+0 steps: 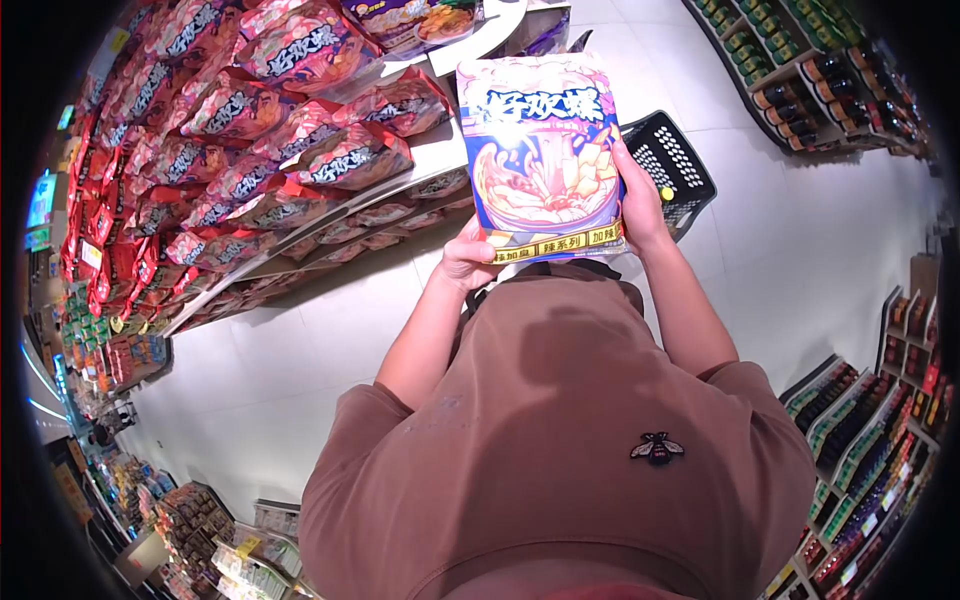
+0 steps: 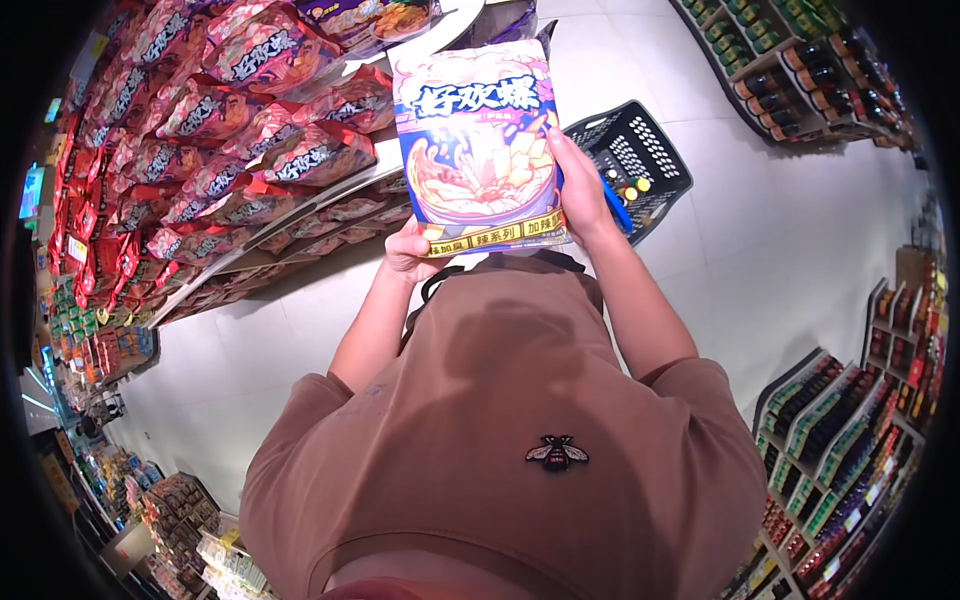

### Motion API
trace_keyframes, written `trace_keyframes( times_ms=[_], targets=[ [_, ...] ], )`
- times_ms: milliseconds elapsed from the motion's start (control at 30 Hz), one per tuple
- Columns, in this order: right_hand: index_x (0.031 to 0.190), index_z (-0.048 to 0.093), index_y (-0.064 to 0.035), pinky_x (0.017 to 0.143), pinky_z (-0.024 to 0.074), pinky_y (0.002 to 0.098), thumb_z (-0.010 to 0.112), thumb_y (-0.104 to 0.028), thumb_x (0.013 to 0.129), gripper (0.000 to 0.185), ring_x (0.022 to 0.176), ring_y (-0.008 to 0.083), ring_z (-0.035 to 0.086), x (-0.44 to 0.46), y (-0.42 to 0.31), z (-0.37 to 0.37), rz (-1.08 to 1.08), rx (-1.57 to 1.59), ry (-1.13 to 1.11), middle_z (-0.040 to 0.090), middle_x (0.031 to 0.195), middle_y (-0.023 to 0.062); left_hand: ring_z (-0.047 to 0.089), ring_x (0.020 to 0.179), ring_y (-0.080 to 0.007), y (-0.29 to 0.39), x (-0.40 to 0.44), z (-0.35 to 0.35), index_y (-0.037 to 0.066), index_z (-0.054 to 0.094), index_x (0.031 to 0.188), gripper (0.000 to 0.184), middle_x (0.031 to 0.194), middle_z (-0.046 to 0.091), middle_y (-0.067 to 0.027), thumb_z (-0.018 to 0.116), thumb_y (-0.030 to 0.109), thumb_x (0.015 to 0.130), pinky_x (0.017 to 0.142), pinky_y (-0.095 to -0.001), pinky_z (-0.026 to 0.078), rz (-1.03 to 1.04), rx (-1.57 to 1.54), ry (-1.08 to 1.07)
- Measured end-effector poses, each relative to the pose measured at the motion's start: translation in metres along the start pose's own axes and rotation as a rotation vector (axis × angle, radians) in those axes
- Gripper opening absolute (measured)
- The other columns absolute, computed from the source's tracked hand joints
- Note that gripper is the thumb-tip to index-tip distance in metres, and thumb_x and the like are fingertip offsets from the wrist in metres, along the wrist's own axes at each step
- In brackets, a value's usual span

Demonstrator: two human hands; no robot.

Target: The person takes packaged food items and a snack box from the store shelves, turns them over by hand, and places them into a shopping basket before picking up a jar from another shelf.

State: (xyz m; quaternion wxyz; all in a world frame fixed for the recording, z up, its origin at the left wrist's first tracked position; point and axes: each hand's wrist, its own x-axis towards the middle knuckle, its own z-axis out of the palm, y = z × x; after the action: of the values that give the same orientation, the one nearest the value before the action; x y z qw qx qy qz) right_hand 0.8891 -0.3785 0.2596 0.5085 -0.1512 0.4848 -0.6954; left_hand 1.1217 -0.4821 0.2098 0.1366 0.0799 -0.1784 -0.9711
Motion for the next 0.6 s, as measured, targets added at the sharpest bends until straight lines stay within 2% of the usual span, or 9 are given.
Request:
trace_keyframes(
  times_ms=[33, 133, 233, 267, 367, 433, 600],
  targets=[
    [0.137, 0.049, 0.0021, 0.099, 0.0464, 0.0283, 0.041, -0.036, 0.106, 0.050, 0.112, 0.0133, 0.060, 0.000, 0.002, 0.003, -0.005, -0.005, 0.018, 0.061, 0.128, 0.0107, 0.048, 0.132, -0.0345, 0.002, -0.002, 0.002, -0.001, 0.028, 0.148, 0.098, 0.143, 0.047, -0.0204, 0.074, 0.003, 0.062, 0.113, -0.0460, 0.039, -0.001, 0.012, 0.004],
    [0.135, 0.046, 0.0073, 0.098, 0.0459, 0.0277, 0.052, -0.029, 0.102, 0.049, 0.112, 0.0157, 0.058, -0.001, 0.006, 0.009, -0.080, -0.161, 0.110, 0.060, 0.124, 0.0138, 0.049, 0.132, -0.0328, 0.009, -0.008, 0.006, -0.001, 0.029, 0.147, 0.097, 0.142, 0.047, -0.0192, 0.075, 0.003, 0.062, 0.114, -0.0446, 0.037, 0.022, 0.082, 0.023],
    [0.141, 0.036, 0.0075, 0.099, 0.0446, 0.0293, 0.058, -0.024, 0.100, 0.057, 0.115, 0.0174, 0.056, -0.008, 0.010, 0.028, -0.150, -0.303, 0.175, 0.056, 0.129, 0.0167, 0.050, 0.130, -0.0303, 0.015, -0.012, 0.013, -0.002, 0.031, 0.146, 0.095, 0.141, 0.050, -0.0174, 0.076, 0.003, 0.062, 0.114, -0.0422, 0.037, 0.074, 0.219, 0.042],
    [0.145, 0.029, 0.0069, 0.101, 0.0438, 0.0311, 0.060, -0.021, 0.098, 0.063, 0.118, 0.0193, 0.054, -0.006, 0.017, 0.025, -0.162, -0.307, 0.154, 0.053, 0.132, 0.0185, 0.051, 0.129, -0.0295, 0.019, -0.012, 0.016, -0.002, 0.032, 0.145, 0.095, 0.140, 0.050, -0.0168, 0.076, 0.003, 0.061, 0.114, -0.0413, 0.037, 0.084, 0.265, 0.041],
    [0.146, 0.028, 0.0064, 0.102, 0.0433, 0.0316, 0.062, -0.024, 0.097, 0.066, 0.120, 0.0196, 0.053, -0.008, 0.039, 0.032, -0.323, -0.467, 0.145, 0.052, 0.133, 0.0176, 0.052, 0.127, -0.0269, 0.028, -0.014, 0.024, -0.002, 0.034, 0.144, 0.093, 0.137, 0.053, -0.0147, 0.076, 0.004, 0.062, 0.112, -0.0395, 0.038, 0.095, 0.343, 0.031],
    [0.146, 0.028, 0.0053, 0.102, 0.0429, 0.0328, 0.063, -0.029, 0.097, 0.070, 0.119, 0.0194, 0.054, -0.016, 0.039, 0.049, -0.308, -0.484, 0.154, 0.051, 0.135, 0.0167, 0.053, 0.127, -0.0262, 0.034, -0.015, 0.025, -0.002, 0.034, 0.144, 0.093, 0.137, 0.053, -0.0144, 0.076, 0.004, 0.062, 0.112, -0.0391, 0.039, 0.092, 0.369, 0.018],
    [0.146, 0.029, 0.0046, 0.100, 0.0442, 0.0315, 0.057, -0.033, 0.100, 0.067, 0.118, 0.0177, 0.055, -0.014, 0.053, 0.054, -0.316, -0.574, 0.162, 0.053, 0.133, 0.0158, 0.052, 0.127, -0.0229, 0.038, -0.020, 0.030, 0.000, 0.033, 0.145, 0.090, 0.138, 0.052, -0.0124, 0.079, 0.005, 0.068, 0.110, -0.0377, 0.040, 0.090, 0.471, 0.030]
  ],
)
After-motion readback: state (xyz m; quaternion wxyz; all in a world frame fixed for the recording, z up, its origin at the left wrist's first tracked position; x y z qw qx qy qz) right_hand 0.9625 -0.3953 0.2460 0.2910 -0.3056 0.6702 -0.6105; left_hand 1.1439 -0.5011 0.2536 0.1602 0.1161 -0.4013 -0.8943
